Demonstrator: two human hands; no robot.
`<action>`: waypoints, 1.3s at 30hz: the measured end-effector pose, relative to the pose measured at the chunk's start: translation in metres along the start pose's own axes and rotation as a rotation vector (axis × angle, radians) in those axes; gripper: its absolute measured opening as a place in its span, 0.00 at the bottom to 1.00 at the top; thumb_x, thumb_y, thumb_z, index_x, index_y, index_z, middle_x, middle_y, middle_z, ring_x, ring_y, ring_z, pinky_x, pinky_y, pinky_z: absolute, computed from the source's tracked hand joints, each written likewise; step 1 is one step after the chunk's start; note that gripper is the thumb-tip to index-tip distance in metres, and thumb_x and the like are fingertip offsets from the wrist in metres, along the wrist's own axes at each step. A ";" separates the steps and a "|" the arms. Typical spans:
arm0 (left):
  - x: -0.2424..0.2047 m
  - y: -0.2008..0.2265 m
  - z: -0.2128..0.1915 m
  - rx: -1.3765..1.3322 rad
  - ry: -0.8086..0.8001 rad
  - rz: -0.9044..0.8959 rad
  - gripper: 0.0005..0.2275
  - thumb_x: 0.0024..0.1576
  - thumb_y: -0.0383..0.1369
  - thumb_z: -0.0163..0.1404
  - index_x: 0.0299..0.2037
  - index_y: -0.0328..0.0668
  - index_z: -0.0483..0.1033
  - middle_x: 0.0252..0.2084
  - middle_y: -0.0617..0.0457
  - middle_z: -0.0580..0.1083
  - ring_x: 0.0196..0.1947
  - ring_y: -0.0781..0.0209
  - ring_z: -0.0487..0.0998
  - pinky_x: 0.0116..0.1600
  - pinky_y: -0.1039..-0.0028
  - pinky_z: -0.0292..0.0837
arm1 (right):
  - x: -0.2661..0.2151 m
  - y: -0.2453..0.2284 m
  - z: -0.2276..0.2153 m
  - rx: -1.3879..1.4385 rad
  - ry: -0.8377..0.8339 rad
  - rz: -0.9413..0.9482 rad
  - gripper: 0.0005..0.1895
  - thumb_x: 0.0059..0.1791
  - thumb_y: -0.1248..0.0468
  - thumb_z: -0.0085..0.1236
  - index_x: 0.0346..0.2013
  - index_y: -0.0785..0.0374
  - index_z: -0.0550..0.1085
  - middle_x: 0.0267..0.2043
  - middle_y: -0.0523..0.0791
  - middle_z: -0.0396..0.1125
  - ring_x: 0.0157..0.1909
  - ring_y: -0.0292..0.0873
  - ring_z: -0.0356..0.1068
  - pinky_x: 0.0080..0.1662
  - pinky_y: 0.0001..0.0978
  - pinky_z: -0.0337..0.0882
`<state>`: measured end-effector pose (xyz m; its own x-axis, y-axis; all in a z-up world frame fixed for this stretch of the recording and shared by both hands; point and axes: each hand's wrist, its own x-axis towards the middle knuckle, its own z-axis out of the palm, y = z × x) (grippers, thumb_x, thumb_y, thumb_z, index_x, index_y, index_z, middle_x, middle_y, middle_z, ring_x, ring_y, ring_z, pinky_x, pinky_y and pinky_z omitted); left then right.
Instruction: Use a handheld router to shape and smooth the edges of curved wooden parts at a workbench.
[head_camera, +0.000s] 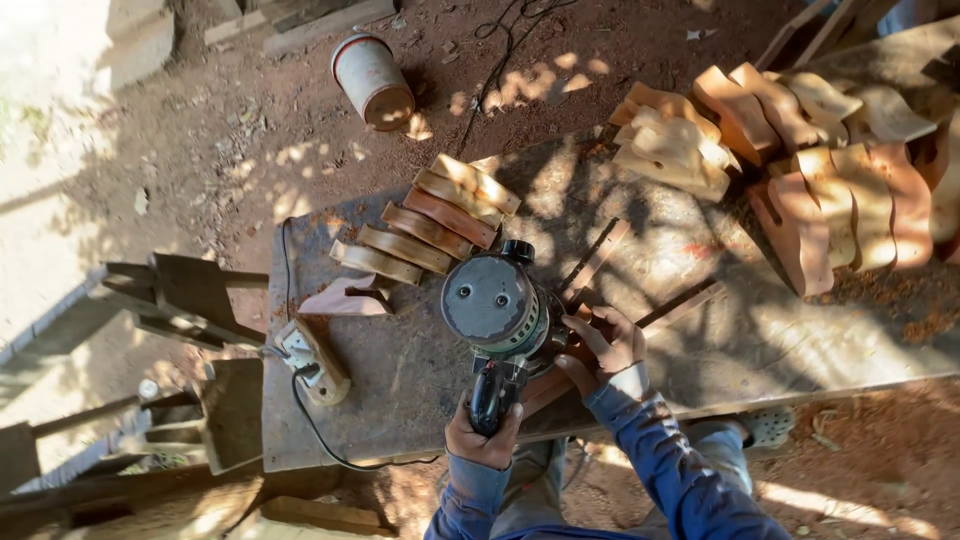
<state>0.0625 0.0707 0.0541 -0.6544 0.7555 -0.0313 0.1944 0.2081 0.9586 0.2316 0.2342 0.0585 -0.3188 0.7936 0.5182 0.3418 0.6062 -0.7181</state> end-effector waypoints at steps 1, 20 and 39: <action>0.001 -0.002 -0.001 0.037 0.015 0.032 0.19 0.44 0.35 0.67 0.44 0.36 0.80 0.31 0.48 0.84 0.22 0.59 0.82 0.28 0.68 0.79 | -0.004 0.004 0.005 -0.101 0.015 -0.007 0.30 0.40 0.50 0.68 0.54 0.54 0.76 0.56 0.49 0.61 0.49 0.48 0.65 0.50 0.44 0.66; 0.012 -0.011 -0.021 -0.125 -0.177 0.042 0.10 0.46 0.19 0.62 0.38 0.33 0.80 0.15 0.48 0.76 0.10 0.61 0.71 0.15 0.72 0.67 | 0.004 0.009 -0.017 0.054 0.177 -0.017 0.15 0.36 0.54 0.74 0.31 0.57 0.82 0.35 0.43 0.62 0.34 0.44 0.63 0.35 0.38 0.66; 0.062 -0.034 -0.024 -0.229 -0.339 0.132 0.11 0.48 0.15 0.59 0.39 0.33 0.78 0.18 0.46 0.76 0.11 0.61 0.71 0.17 0.73 0.68 | -0.001 0.029 -0.025 0.153 0.164 0.032 0.13 0.38 0.64 0.64 0.36 0.59 0.79 0.39 0.47 0.64 0.33 0.46 0.68 0.31 0.36 0.70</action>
<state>-0.0019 0.0956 0.0260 -0.3501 0.9358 0.0414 0.0679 -0.0187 0.9975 0.2642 0.2524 0.0486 -0.1580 0.8178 0.5534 0.2072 0.5754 -0.7912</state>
